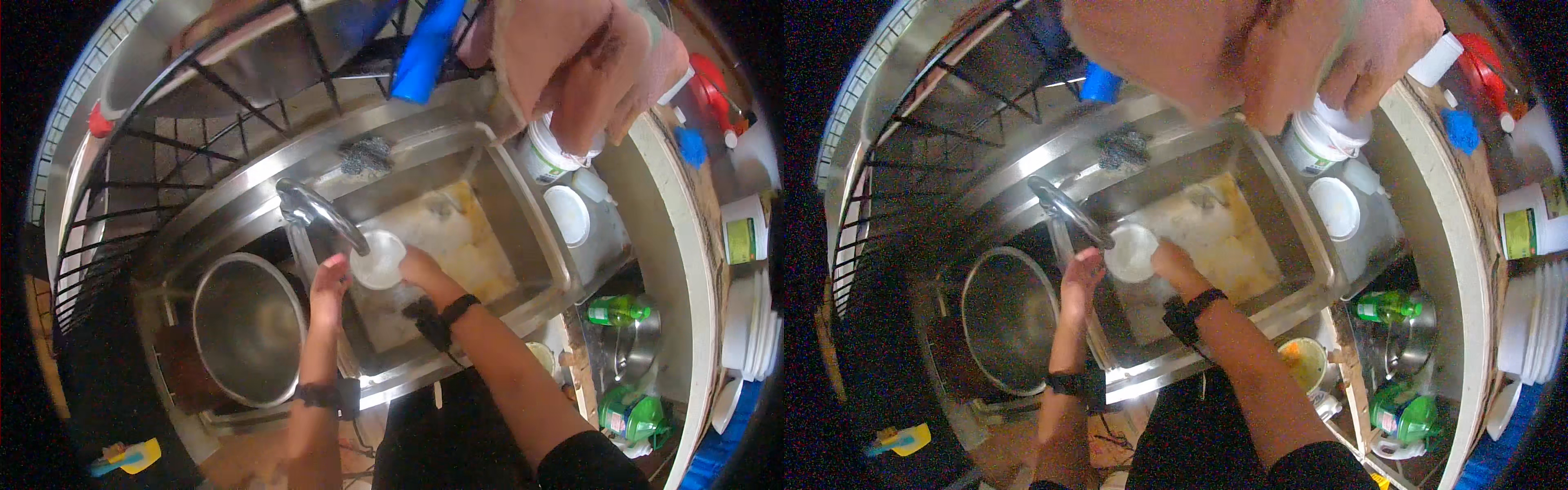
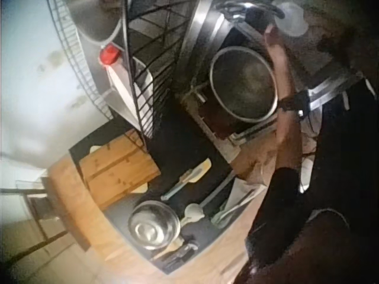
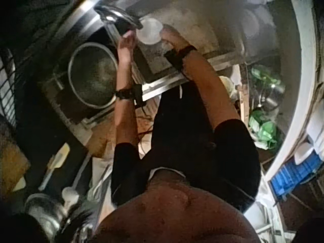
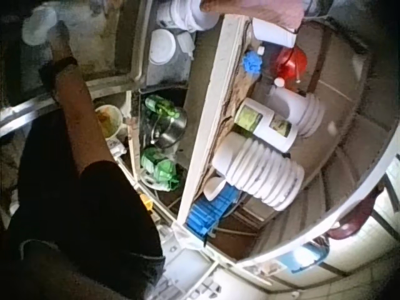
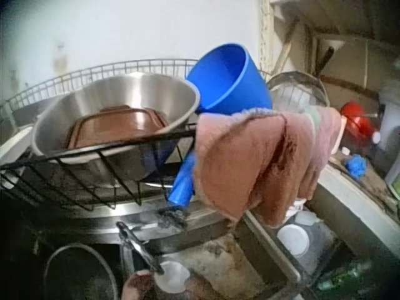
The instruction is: Wash kitchen tools and containers in a sink using soap and water.
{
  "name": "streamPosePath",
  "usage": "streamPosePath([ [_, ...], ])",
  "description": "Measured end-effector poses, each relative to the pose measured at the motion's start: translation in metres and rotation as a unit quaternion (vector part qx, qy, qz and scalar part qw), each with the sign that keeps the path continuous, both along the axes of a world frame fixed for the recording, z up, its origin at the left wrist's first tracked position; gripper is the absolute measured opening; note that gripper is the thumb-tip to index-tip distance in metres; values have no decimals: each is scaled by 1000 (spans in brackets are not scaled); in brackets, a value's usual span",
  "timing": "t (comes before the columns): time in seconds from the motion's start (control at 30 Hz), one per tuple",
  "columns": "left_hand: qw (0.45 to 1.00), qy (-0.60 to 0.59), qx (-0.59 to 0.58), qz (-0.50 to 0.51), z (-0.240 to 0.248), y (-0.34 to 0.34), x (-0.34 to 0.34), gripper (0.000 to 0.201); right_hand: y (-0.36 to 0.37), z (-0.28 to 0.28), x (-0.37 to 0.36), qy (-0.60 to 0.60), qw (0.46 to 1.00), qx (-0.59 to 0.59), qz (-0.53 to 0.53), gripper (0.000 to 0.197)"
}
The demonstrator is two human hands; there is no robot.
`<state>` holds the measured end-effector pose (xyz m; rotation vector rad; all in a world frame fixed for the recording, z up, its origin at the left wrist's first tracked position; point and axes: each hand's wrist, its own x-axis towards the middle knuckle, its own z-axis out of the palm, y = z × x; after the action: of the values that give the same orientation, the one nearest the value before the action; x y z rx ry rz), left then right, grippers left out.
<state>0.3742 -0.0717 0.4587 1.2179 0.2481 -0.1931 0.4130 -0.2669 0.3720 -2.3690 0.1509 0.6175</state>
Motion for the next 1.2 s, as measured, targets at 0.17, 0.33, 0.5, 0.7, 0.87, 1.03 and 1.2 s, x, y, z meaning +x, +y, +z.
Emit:
streamPosePath([
  [0.17,999,30,40,4,13,10,-32,31,13,16,3,35,997,61,-28,19],
  [0.33,997,50,56,-11,32,8,-58,27,19,2,1,-44,995,19,83,20],
  [0.5,995,88,-38,-17,45,11,-96,25,37,-35,5,-49,932,354,-57,24],
  [0.7,992,119,-33,-21,63,34,-143,26,62,47,3,-61,954,261,-134,21],
  [0.87,992,126,1,-6,86,54,-167,28,59,66,12,0,969,218,-113,22],
  [1.03,990,136,6,29,104,75,-189,34,30,70,2,-83,991,-76,71,48],
  [1.2,991,112,33,68,113,92,-212,32,-16,124,-21,-129,959,-250,24,65],
])
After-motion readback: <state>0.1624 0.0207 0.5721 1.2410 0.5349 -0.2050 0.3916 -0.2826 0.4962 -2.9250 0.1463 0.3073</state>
